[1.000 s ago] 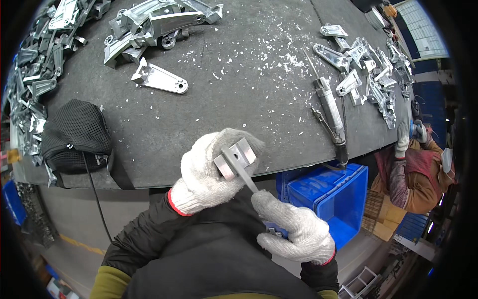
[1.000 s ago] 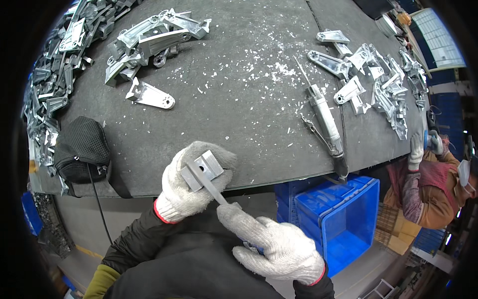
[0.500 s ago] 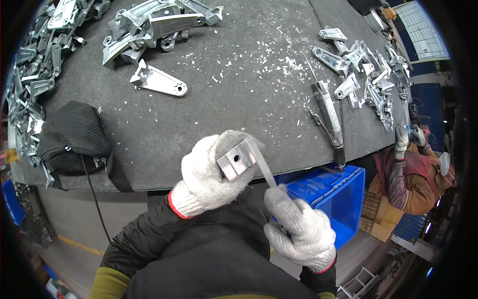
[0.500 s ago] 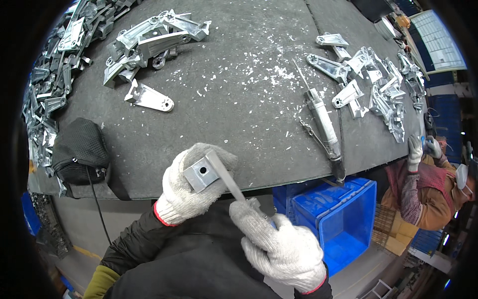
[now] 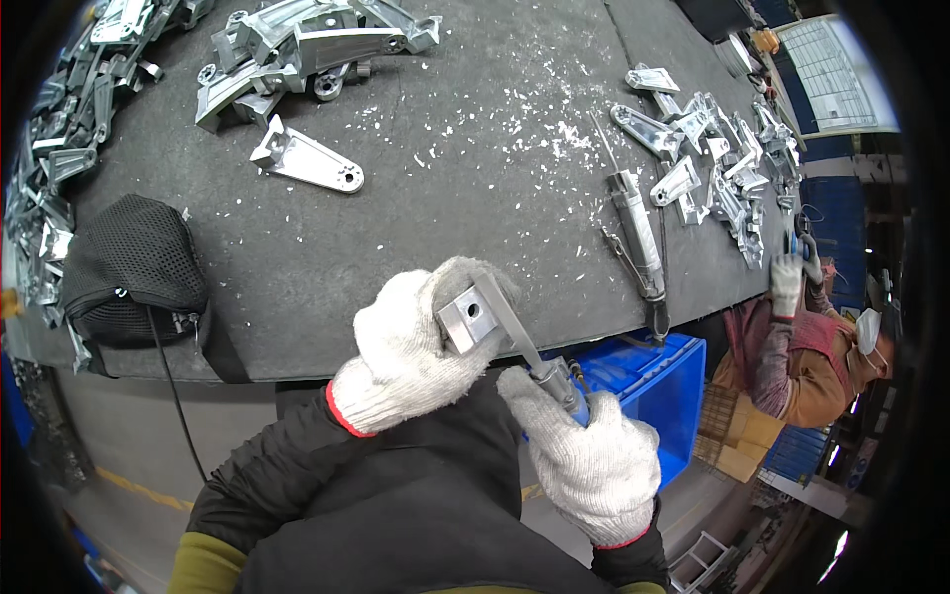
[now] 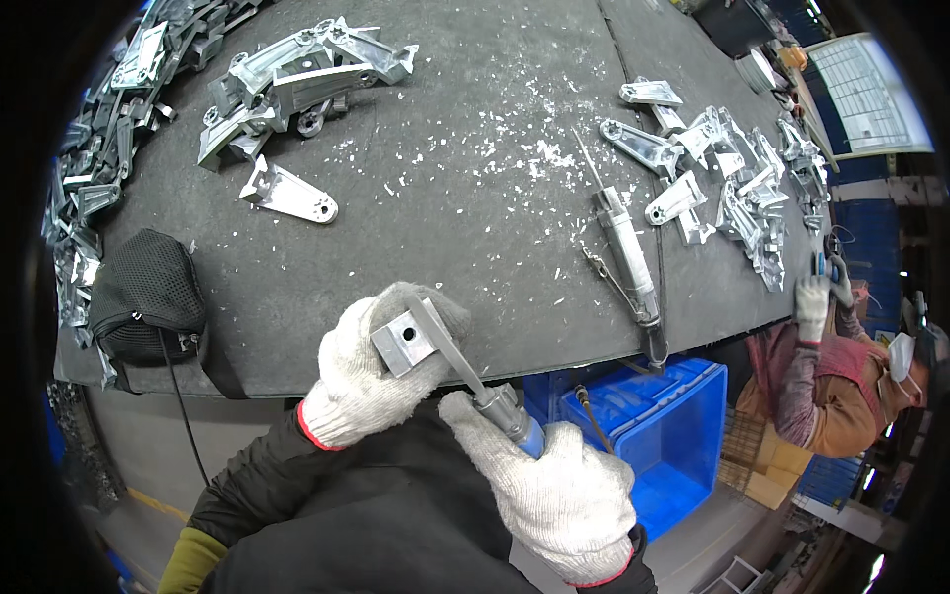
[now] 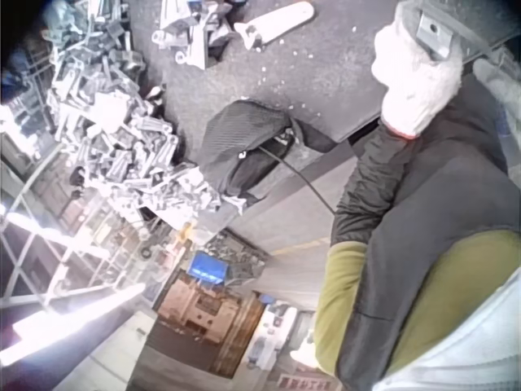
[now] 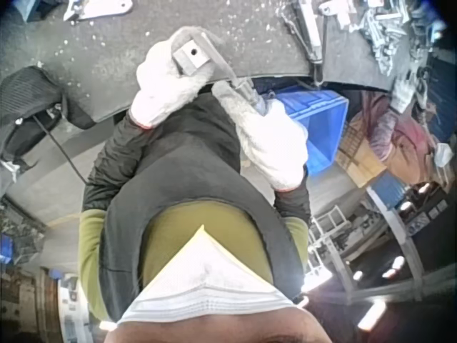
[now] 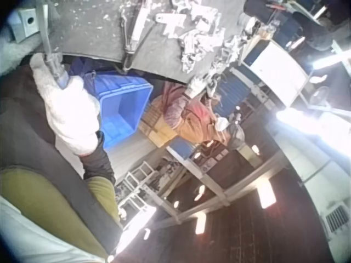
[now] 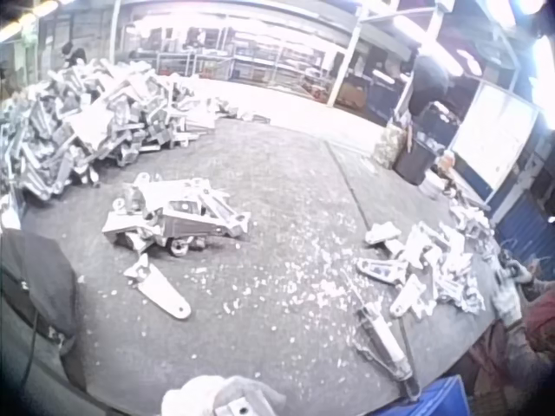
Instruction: The person files metal parts one at a time using a hand file, turning each piece to file its different surfaces and edges.
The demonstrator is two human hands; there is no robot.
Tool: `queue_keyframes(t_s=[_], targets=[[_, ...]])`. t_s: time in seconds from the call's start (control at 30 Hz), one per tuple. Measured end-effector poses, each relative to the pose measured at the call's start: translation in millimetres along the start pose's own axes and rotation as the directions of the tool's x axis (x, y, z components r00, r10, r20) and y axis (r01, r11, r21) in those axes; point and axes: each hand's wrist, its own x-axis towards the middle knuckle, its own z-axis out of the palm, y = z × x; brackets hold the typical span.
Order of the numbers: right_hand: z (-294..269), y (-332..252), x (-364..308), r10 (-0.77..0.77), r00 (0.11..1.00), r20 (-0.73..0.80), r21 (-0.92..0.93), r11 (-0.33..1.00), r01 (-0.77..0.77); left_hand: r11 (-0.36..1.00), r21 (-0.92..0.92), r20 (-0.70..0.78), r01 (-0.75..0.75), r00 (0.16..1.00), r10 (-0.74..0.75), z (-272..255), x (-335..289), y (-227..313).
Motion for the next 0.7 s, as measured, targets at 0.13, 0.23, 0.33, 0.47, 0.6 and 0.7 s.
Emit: queue_keyframes(t_s=[0.13,0.23,0.33,0.47,0.6,0.7], targets=[[0.7,2.4,2.6,-0.024,0.999,0.041,-0.002,1.0,0.024,0.999,0.017,-0.019,-0.037,0.999,0.037,-2.6,0.5,2.3],[0.1,2.1,5.0,-0.017,1.0,0.003,0.029,0.999,0.017,0.999,0.022,0.001,-0.035,0.999,0.035,-5.6,5.3,7.3],[-3.7,0.1,2.7,-0.009,1.0,0.006,0.043,0.999,0.009,0.999,-0.051,0.036,0.012,0.999,-0.01,-6.3,7.4,11.7],[-4.2,2.4,6.9,0.027,0.999,0.035,0.031,0.999,-0.028,0.998,-0.029,-0.13,-0.056,0.99,0.051,-7.8,6.5,19.9],[3.3,5.5,2.6,-0.04,0.995,-0.088,0.095,0.994,0.048,0.998,0.059,-0.062,-0.011,0.998,0.015,-2.7,4.6,11.7],[1.7,4.9,-3.0,0.002,1.0,0.03,0.049,0.999,-0.004,0.999,0.039,-0.003,0.036,0.999,-0.036,-5.0,6.0,13.8]])
